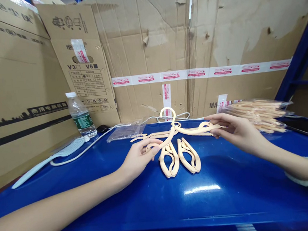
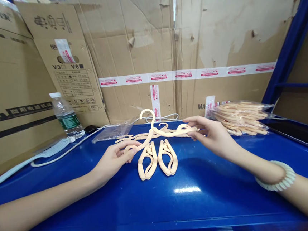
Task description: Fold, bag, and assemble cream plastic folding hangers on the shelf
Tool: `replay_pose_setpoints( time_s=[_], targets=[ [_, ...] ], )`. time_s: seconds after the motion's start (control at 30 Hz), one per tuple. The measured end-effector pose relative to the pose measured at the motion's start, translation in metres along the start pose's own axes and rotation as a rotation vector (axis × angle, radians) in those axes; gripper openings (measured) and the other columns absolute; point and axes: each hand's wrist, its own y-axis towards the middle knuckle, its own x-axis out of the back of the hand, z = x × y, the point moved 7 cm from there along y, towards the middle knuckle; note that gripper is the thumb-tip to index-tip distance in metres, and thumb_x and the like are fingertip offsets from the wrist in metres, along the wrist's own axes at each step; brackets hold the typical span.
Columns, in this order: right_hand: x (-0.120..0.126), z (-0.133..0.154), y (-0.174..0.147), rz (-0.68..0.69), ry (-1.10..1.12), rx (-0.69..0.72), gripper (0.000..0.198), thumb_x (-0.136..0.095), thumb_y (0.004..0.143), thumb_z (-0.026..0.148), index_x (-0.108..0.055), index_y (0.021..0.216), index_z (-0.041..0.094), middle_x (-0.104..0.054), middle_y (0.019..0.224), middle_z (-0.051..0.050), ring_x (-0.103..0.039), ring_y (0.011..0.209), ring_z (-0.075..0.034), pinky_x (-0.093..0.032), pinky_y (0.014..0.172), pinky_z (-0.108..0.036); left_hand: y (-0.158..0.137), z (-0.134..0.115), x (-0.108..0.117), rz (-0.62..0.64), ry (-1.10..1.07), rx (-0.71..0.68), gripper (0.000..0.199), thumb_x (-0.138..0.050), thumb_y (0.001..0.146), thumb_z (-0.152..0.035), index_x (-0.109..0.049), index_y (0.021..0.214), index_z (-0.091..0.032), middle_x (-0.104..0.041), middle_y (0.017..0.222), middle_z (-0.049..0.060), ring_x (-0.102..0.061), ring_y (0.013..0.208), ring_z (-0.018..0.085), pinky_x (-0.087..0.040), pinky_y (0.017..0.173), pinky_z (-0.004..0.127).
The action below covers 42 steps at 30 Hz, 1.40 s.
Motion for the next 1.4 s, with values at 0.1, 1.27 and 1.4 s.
replay_pose_setpoints(
  time_s=[0.1,1.27,1.4],
  targets=[
    [0.001,-0.015,0.003,0.031,0.161,-0.134,0.041,-0.067,0.078,0.047,-0.064,0.108,0.020,-0.069,0.094,-0.008,-0.061,0.071,-0.018,-0.055,0.067,-0.035,0.000,0.006,0.007,-0.095,-0.084,0.058,0.031,-0.069,0.076,-0.033,-0.068,0.104,-0.019,-0.068,0.095,0.005,-0.056,0.065,0.011,-0.047,0.062,0.025],
    [-0.071,0.050,-0.038,0.647,0.565,-0.129,0.048,-0.066,0.085,0.033,-0.055,0.132,0.031,-0.050,0.140,-0.008,-0.064,0.101,-0.021,-0.056,0.081,-0.032,-0.017,-0.015,-0.024,0.150,-0.247,-0.023,0.015,-0.069,0.078,-0.021,-0.065,0.092,-0.017,-0.067,0.099,0.005,-0.064,0.098,0.019,-0.053,0.086,0.030],
    [-0.070,0.052,-0.040,0.664,0.574,-0.122,0.051,-0.067,0.084,0.031,-0.054,0.133,0.033,-0.052,0.139,-0.009,-0.067,0.083,-0.015,-0.058,0.075,-0.031,-0.020,-0.013,-0.030,0.227,-0.287,0.012,0.023,-0.069,0.078,-0.021,-0.065,0.100,-0.017,-0.067,0.105,0.006,-0.065,0.100,0.020,-0.054,0.085,0.031]
  ],
)
